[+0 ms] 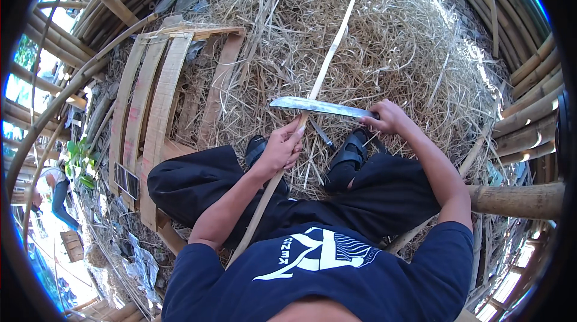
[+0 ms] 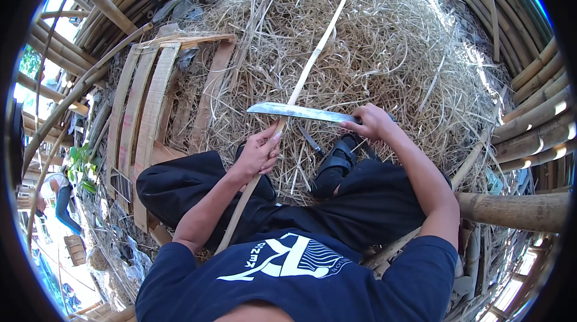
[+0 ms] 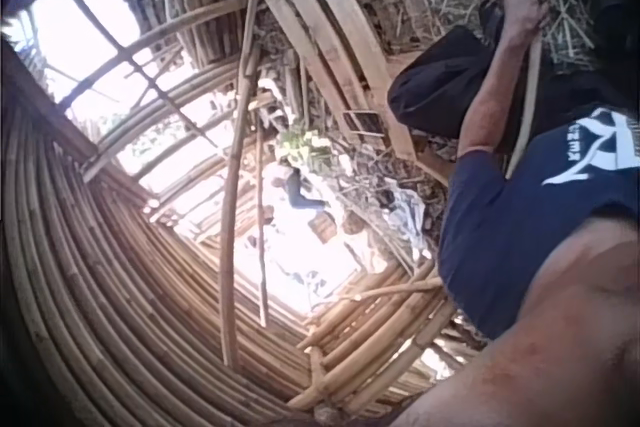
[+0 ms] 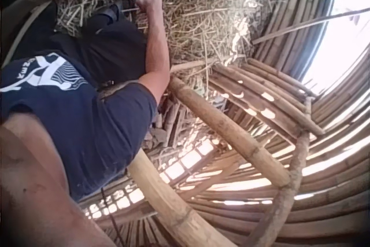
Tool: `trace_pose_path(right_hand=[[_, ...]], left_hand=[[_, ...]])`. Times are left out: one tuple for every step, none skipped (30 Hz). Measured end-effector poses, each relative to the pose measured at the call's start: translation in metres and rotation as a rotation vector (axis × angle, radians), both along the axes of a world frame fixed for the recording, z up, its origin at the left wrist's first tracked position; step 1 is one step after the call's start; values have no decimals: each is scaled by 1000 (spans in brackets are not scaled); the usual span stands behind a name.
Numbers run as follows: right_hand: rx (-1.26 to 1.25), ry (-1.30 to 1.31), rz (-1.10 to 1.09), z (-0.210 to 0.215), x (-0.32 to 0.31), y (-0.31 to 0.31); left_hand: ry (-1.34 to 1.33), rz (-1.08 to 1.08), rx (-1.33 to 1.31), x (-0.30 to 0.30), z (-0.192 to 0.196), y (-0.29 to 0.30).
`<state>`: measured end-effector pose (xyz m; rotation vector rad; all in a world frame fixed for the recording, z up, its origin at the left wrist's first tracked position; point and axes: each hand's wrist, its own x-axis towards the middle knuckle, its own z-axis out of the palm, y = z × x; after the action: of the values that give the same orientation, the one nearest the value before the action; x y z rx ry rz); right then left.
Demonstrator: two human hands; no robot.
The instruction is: The person uses a machete to shave and smooth a thin strip of wood while sitting over a pile of straw.
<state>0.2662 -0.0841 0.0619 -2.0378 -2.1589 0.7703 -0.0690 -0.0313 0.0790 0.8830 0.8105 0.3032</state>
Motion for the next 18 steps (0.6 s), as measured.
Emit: trace_pose_path(right_hand=[[-31,7,-13,5,1,2],[-62,14,-25,8,2,4],[8,26,-56,0,12,4],[-61,54,-225,0,24,5],[-131,84,-395,0,36,5],[-89,133,-603,2,51,2],[-45,187,-808,1,64,-1],[21,119,-775,-3,87,-10],[85,52,-729,-8,99,-12],[76,22,-701,-3,95,-11],[78,18,-689,4,83,-10],[59,106,-691,7,67,-5],[36,192,-700,12,51,-4],[33,188,-695,14,36,-3],[49,201,-583,16,23,-3],[66,218,-473,18,8,-2],[87,218,-417,24,-6,-2],[114,221,-348,19,-12,-3]], left_hand=[[10,-4,-1,-1,2,0],[-1,10,5,-3,0,1],[1,5,7,-7,3,1],[-11,3,-5,-13,8,1],[-23,-1,-18,-19,12,-1],[-21,5,-51,-24,15,-3],[-18,2,-44,-28,17,-2],[-38,5,-41,-29,20,1],[-58,19,-40,-31,21,5],[-60,55,-7,-33,18,7],[-65,68,-7,-31,18,8],[-9,39,-12,-28,18,11],[46,3,-22,-25,18,11],[73,17,-28,-22,21,9],[71,22,-33,-21,14,10],[100,-20,-38,-22,4,12],[132,-59,-44,-24,0,14],[118,-62,-74,-26,0,16]])
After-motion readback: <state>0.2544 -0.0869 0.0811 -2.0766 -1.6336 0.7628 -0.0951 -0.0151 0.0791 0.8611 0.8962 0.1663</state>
